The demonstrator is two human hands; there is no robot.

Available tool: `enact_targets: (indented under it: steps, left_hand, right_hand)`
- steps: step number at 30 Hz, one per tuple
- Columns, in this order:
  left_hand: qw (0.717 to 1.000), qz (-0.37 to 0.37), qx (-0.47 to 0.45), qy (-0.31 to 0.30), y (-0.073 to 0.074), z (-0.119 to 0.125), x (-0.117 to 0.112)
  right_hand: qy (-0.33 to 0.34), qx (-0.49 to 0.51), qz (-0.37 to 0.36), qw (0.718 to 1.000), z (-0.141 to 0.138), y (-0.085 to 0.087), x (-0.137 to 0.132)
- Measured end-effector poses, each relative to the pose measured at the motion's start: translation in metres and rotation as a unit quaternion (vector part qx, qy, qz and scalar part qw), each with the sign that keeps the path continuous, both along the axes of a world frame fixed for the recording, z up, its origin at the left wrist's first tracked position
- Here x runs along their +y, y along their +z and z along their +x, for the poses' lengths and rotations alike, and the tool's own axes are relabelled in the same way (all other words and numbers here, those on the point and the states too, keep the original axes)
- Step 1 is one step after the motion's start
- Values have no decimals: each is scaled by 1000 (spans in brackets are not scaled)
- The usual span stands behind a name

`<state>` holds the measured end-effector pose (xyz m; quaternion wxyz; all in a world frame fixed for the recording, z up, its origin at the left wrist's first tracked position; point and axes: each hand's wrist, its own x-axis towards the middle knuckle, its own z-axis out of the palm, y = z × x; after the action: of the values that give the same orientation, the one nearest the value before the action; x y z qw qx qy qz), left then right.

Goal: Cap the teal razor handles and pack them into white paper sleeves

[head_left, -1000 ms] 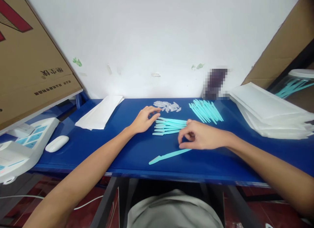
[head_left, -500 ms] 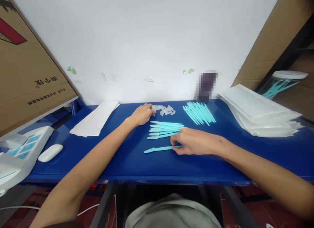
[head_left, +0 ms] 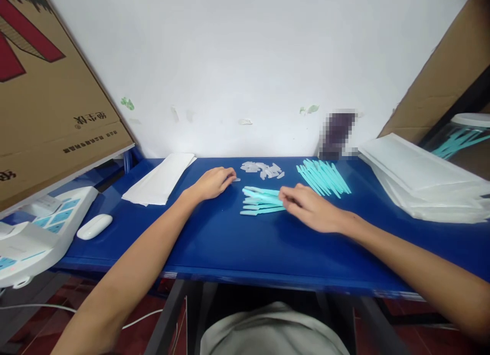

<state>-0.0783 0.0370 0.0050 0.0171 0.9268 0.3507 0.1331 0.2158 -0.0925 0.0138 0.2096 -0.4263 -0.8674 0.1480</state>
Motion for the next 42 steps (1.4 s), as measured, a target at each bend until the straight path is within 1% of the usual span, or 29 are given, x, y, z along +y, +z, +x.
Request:
enact_targets:
  steps: [2, 4, 7, 9, 11, 16, 24, 26, 28, 31, 34, 38, 40, 42]
  left_hand:
    - [999, -12, -52, -1, 1, 5, -5]
    - [988, -50, -143, -7, 1, 13, -10]
    - [949, -130, -286, -8, -3, 26, -14]
    - [930, -157, -332, -7, -6, 33, -15]
    - [922, -170, -347, -10, -9, 37, -16]
    - [914, -196, -355, -20, -10, 39, -17]
    - [906, -209, -366, -26, -7, 42, -21]
    - [906, -213, -364, -30, -6, 44, -25]
    - [905, -233, -354, -41, -5, 48, -31]
    - [904, -258, -336, -55, -3, 54, -41]
    - [919, -229, -318, -50, -1, 56, -45]
    - [958, -136, -250, -44, -1, 49, -41]
    - [966, -117, -222, -55, -2, 46, -38]
    - [968, -112, -217, -60, -4, 44, -36]
  right_hand:
    - [-47, 62, -16, 997, 6, -1, 6]
    - [-84, 108, -38, 990, 11, -2, 11]
    - [-109, 144, -46, 983, 15, -4, 14]
    - [-112, 155, -40, 981, 16, -5, 15]
    - [-106, 157, -33, 981, 15, -5, 14]
    - [-93, 141, -20, 985, 12, -4, 13]
    - [-86, 130, -22, 988, 13, -3, 13]
    - [-83, 129, -27, 988, 12, -4, 13]
    - [-76, 134, -29, 988, 11, -6, 12]
    - [-61, 139, -16, 988, 9, -8, 10]
    - [-77, 107, 2, 991, 9, -7, 11]
    - [-141, 14, 68, 988, 15, -4, 19]
    - [-164, 2, 69, 984, 19, -5, 22]
    - [-176, 9, 44, 983, 21, -6, 24]
